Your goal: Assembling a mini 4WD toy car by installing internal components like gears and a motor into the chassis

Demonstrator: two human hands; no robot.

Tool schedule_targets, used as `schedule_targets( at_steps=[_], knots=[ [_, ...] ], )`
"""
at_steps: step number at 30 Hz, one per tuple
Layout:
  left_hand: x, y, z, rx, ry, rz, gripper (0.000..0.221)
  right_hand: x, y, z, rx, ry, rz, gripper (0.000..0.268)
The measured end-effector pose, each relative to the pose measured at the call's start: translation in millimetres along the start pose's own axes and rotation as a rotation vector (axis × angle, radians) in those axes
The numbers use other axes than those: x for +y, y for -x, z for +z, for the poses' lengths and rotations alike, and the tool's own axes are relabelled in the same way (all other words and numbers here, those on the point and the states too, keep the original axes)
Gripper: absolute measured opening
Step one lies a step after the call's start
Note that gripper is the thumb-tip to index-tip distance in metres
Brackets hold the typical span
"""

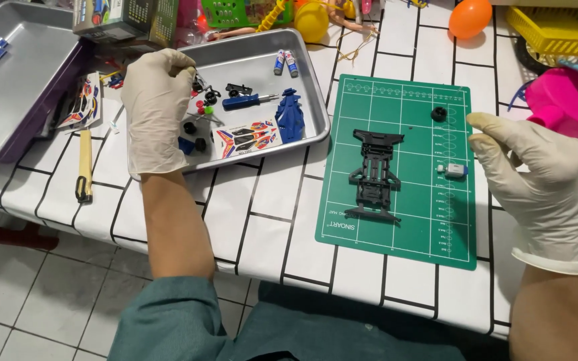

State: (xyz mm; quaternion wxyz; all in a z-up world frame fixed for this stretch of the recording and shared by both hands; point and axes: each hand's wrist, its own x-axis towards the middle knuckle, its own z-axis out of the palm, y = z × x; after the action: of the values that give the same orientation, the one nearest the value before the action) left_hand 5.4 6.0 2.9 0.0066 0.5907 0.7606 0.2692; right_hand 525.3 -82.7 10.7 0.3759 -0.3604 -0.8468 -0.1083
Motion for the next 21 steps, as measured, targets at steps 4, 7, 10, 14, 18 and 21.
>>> schedule_targets(
  at_steps=[4, 7, 10, 14, 18, 21],
  knots=[
    [5, 2, -4, 0.027, 0.021, -0.018, 0.008, -5, -5, -1, 0.01, -0.024, -0.006, 0.022],
    [14, 8, -13, -0.026, 0.031, -0.078, 0.008, -5, -6, -2, 0.009, -0.047, -0.02, 0.021],
    [5, 10, -5, 0.076, 0.043, 0.013, 0.013, -7, -5, 0, 0.029, -0.017, 0.011, 0.021],
    [13, 7, -5, -0.007, 0.041, -0.075, 0.004, -12, -3, -5, 0.021, 0.029, 0.001, 0.018],
    [16, 2, -4, -0.092, 0.03, -0.148, 0.007, -10, -8, -5, 0.025, 0.028, -0.004, 0.018],
    [14, 8, 2, -0.159, 0.027, -0.159, 0.012, -12, -5, -8, 0.01, 0.025, -0.003, 0.017]
  ],
)
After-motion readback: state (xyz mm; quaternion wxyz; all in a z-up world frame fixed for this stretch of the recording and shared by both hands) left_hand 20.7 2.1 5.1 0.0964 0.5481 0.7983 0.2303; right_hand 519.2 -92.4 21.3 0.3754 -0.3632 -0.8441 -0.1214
